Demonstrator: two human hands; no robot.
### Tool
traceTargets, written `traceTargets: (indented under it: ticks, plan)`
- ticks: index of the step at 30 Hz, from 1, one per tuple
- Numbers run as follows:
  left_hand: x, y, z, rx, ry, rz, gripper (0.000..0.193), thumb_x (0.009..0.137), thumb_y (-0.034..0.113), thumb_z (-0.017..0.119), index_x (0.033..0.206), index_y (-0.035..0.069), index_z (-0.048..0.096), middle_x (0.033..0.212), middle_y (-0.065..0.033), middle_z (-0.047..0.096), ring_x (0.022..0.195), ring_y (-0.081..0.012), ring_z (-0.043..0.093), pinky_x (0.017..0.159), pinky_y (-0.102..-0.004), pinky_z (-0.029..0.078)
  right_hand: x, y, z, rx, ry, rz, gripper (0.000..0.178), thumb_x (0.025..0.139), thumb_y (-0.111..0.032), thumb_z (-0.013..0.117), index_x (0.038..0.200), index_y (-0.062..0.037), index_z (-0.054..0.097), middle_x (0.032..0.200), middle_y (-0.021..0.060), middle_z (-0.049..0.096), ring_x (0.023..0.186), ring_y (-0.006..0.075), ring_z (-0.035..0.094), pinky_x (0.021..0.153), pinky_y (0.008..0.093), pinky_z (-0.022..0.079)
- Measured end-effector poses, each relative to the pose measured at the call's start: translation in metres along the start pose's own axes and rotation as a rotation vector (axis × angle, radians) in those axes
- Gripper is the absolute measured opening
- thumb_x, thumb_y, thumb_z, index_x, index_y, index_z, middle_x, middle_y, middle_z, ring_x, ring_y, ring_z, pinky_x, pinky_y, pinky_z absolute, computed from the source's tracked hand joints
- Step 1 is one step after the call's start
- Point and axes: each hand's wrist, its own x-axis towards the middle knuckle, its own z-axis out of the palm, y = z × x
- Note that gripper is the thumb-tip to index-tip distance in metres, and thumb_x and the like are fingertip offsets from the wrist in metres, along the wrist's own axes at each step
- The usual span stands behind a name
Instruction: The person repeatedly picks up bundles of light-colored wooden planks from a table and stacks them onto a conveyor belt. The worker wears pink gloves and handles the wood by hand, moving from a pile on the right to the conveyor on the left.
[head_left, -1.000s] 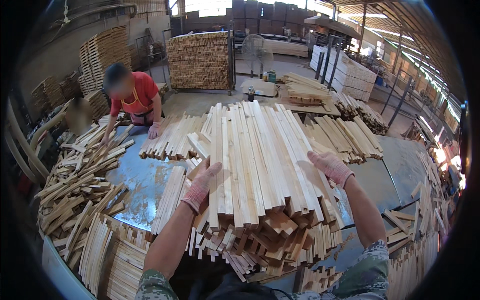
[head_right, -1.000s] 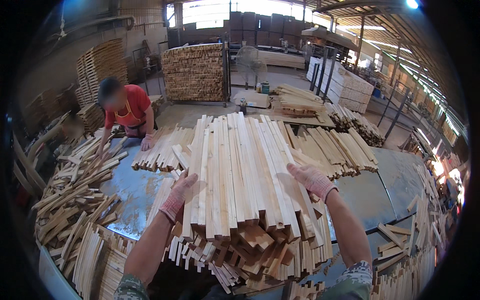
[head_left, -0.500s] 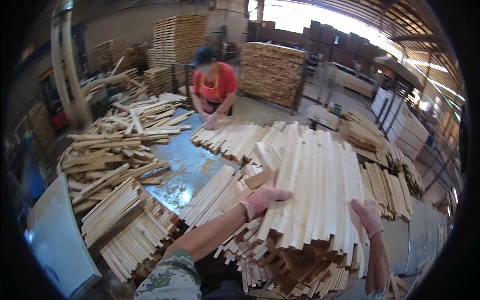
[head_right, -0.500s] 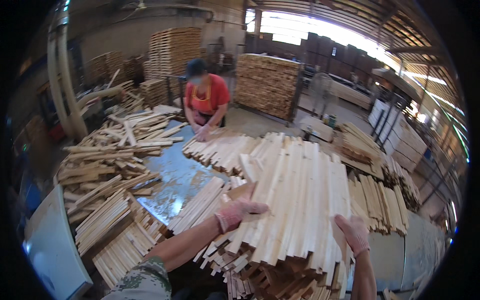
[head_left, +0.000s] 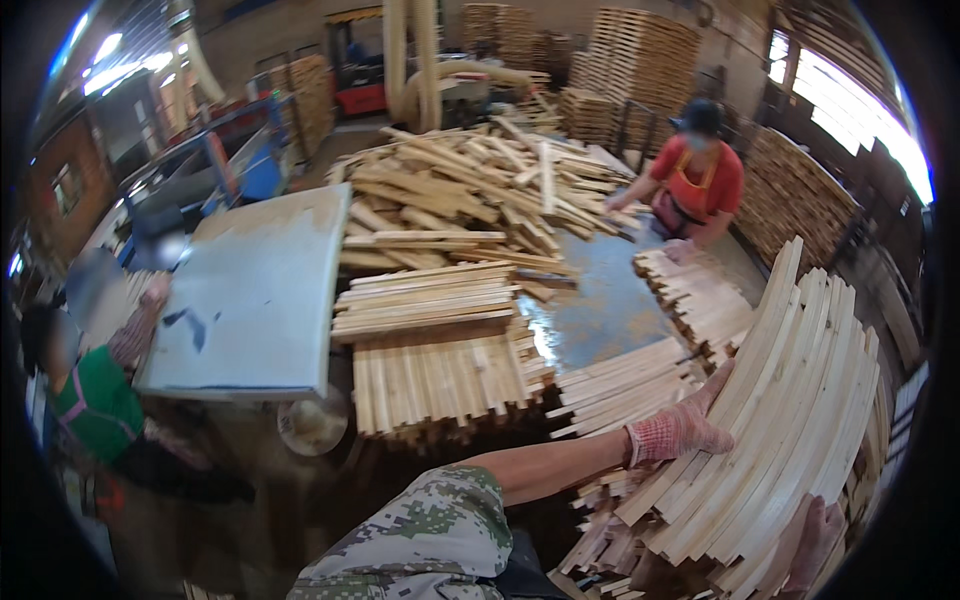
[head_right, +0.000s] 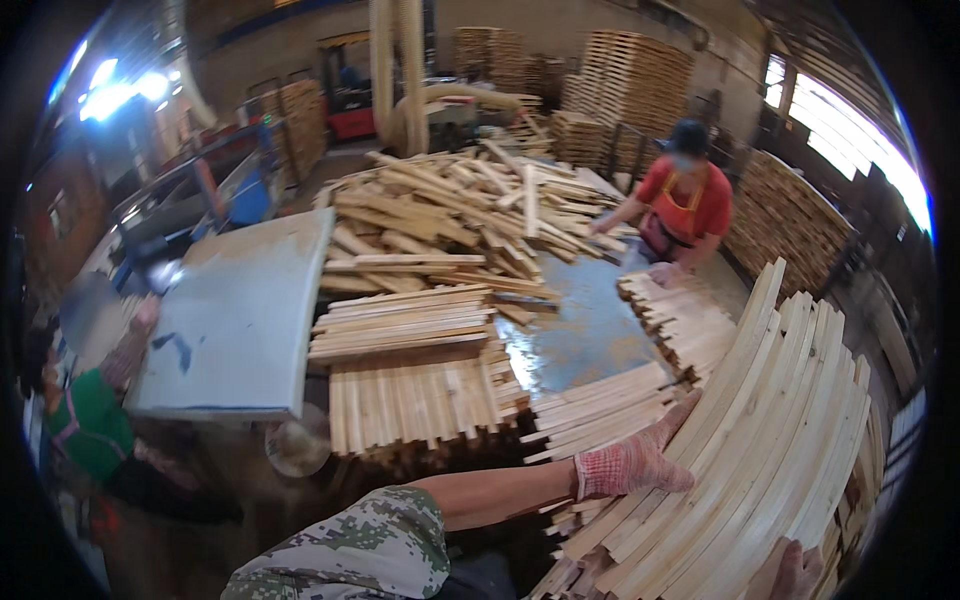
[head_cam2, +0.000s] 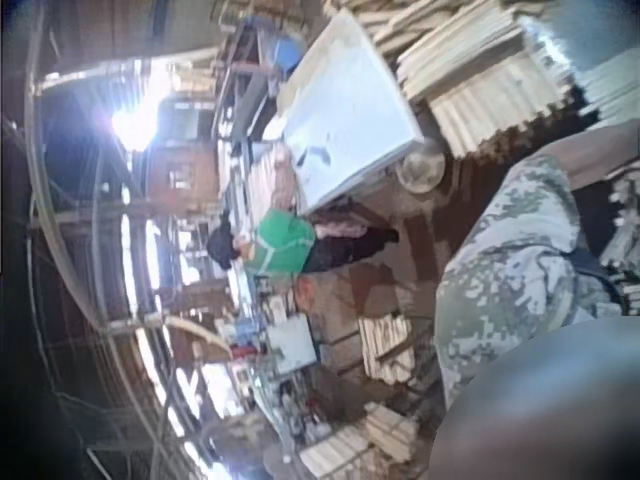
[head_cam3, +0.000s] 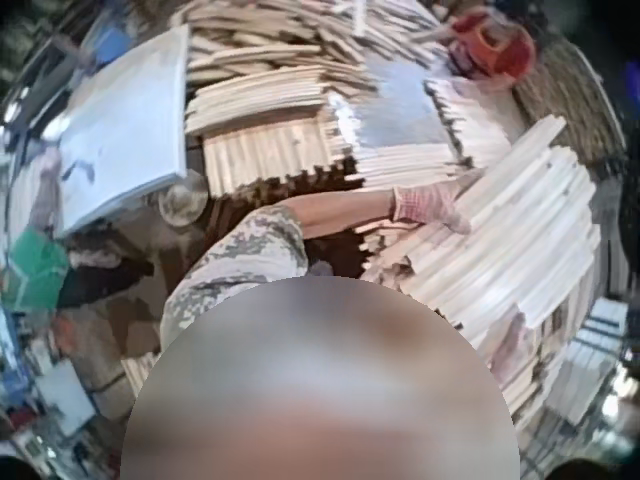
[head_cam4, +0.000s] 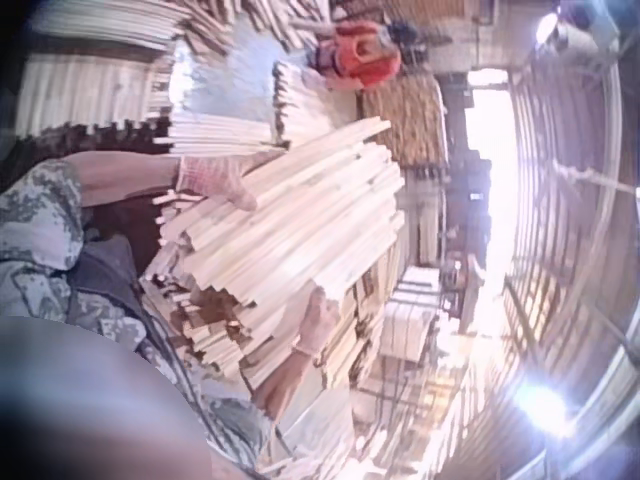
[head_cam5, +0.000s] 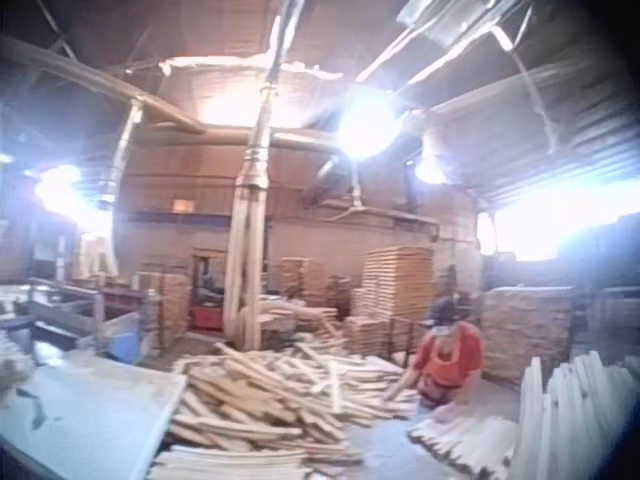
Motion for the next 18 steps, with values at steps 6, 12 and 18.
traceTargets:
  ticks: [6, 12, 18]
  plan:
    - [-0.142, 0.054, -0.094, 0.182, 0.242, 0.177, 0.130, 0.078, 0.018, 0.088, 0.177, 0.016, 0.005, 0.171, -0.0147, 0.035, 0.156, -0.0254, 0.034, 0.128, -0.0378, 0.028, 0.014, -0.003, 0.102, -0.031, -0.025, -0.061, 0.030, 0.103, -0.020, 0.064, 0.081, -0.0049, 0.051, 0.078, -0.0019, 0.048, 0.069, 0.0113, 0.047, 0.061, 0.0334, 0.042]
    - [-0.336, 0.133, -0.170, 0.048, 0.499, 0.150, 0.129, 0.078, 0.014, 0.090, 0.177, 0.017, 0.007, 0.173, -0.0122, 0.032, 0.155, -0.0241, 0.035, 0.125, -0.0390, 0.033, -0.094, -0.179, 0.297, 0.033, -0.219, -0.181, 0.030, 0.091, -0.018, 0.073, 0.077, -0.0037, 0.051, 0.069, -0.0030, 0.048, 0.064, 0.0083, 0.044, 0.056, 0.0296, 0.040]
    - [-0.531, 0.174, -0.226, 0.218, 0.787, 0.148, 0.127, 0.079, 0.012, 0.088, 0.177, 0.017, 0.007, 0.170, -0.0105, 0.036, 0.149, -0.0241, 0.043, 0.124, -0.0386, 0.038, -0.182, -0.257, 0.443, -0.033, -0.574, -0.202, 0.031, 0.088, -0.026, 0.077, 0.100, 0.0027, 0.077, 0.081, 0.0044, 0.074, 0.070, 0.0100, 0.065, 0.063, 0.0289, 0.053]
